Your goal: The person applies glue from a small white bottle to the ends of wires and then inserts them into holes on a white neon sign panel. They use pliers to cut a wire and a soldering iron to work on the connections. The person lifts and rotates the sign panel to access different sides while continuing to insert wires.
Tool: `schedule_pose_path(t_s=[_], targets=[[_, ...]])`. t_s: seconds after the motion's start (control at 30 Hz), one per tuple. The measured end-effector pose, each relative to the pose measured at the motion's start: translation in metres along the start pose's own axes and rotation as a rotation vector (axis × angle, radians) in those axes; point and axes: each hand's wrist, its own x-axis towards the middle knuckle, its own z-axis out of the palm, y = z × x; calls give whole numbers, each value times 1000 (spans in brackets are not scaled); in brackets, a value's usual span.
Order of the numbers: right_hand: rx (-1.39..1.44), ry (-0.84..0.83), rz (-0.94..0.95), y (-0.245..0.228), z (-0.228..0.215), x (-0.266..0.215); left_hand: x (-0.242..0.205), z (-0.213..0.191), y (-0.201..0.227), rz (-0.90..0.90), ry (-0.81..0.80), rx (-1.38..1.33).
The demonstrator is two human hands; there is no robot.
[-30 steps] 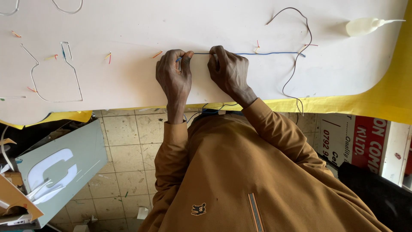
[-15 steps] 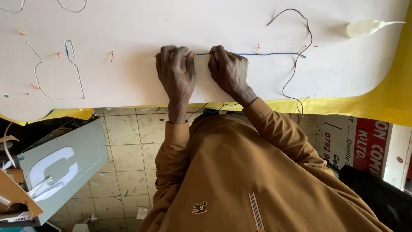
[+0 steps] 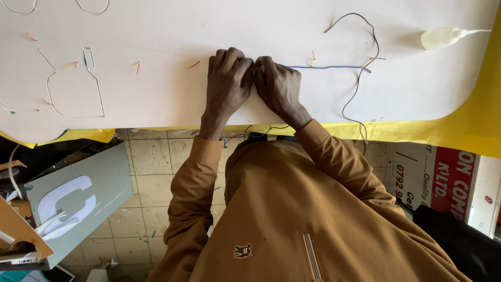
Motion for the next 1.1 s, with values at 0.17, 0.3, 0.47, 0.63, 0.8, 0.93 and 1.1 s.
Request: schedule_pose_path(t_s=[0.17,0.3,0.47,0.63,0.8,0.93,1.1], targets=[[14,-12,3,0,0,0,-1,3,-3,11,14,-43],[14,-20,20,1,1,-1,-2,5,-5,14,28,-49],[158,1,81,-1,-7,0,-4,13,-7,22,34,25],[503,102,150,0,-22,5,-8,33,-21,46,92,63],[680,155,221,5,-20,3,-9,36,-21,50,106,76],[700,150,213,1,-22,5,-9,34,-20,57,100,87],[656,118,218,3,-21,5,-6,29,-16,37,79,95]])
